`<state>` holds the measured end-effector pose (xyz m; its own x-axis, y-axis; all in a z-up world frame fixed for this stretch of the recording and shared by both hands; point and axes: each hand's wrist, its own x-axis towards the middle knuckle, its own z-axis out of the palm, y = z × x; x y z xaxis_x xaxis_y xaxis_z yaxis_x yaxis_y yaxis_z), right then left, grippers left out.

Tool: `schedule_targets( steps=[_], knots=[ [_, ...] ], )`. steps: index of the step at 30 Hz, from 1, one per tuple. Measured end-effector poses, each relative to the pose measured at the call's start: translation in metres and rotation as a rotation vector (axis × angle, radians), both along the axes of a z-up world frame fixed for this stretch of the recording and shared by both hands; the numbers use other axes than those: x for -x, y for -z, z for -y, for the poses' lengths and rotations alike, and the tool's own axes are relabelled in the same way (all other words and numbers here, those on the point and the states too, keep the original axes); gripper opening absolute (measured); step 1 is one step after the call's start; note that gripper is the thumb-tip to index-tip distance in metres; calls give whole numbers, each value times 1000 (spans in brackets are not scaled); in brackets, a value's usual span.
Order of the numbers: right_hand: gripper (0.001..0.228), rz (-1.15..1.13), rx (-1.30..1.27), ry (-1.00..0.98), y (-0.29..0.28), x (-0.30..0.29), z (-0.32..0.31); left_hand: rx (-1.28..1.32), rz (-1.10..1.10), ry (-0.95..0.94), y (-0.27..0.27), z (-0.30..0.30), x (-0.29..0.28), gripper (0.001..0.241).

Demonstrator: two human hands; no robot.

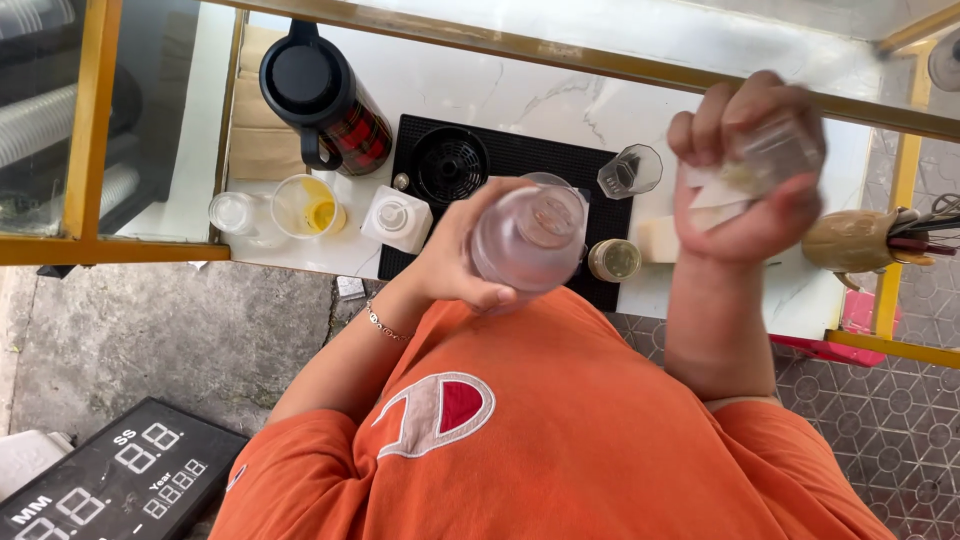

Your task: Cleaning and wiping down various beverage containers and equipment using wet wipes at a coffee shop counter.

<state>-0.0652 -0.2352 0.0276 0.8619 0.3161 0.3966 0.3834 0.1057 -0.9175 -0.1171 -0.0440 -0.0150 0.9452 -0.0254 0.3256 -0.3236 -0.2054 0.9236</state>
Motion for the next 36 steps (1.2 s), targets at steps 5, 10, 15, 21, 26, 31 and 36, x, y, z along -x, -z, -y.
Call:
schedule_targets(
  steps=[5,10,15,21,26,31,36],
  knots=[
    [52,-67,-18,30,12,-2,9,-74,0,0,9,-6,-13,98],
    [50,-148,-35,35,25,-2,16,-148,-15,-24,23,-14,-24,96],
    [47,-226,-55,51,30,-2,19,-226,-27,-36,31,-20,-37,94],
    [44,-317,-82,61,34,-4,20,-322,-38,-59,44,-30,-55,93],
    [42,-389,-103,60,34,-5,19,-403,-45,-88,56,-36,-71,92],
    [43,-426,-150,40,31,-5,19,-543,-112,-19,93,0,-103,93],
    [44,-470,-169,-25,28,0,16,-665,-214,17,137,20,-126,96]
  ],
)
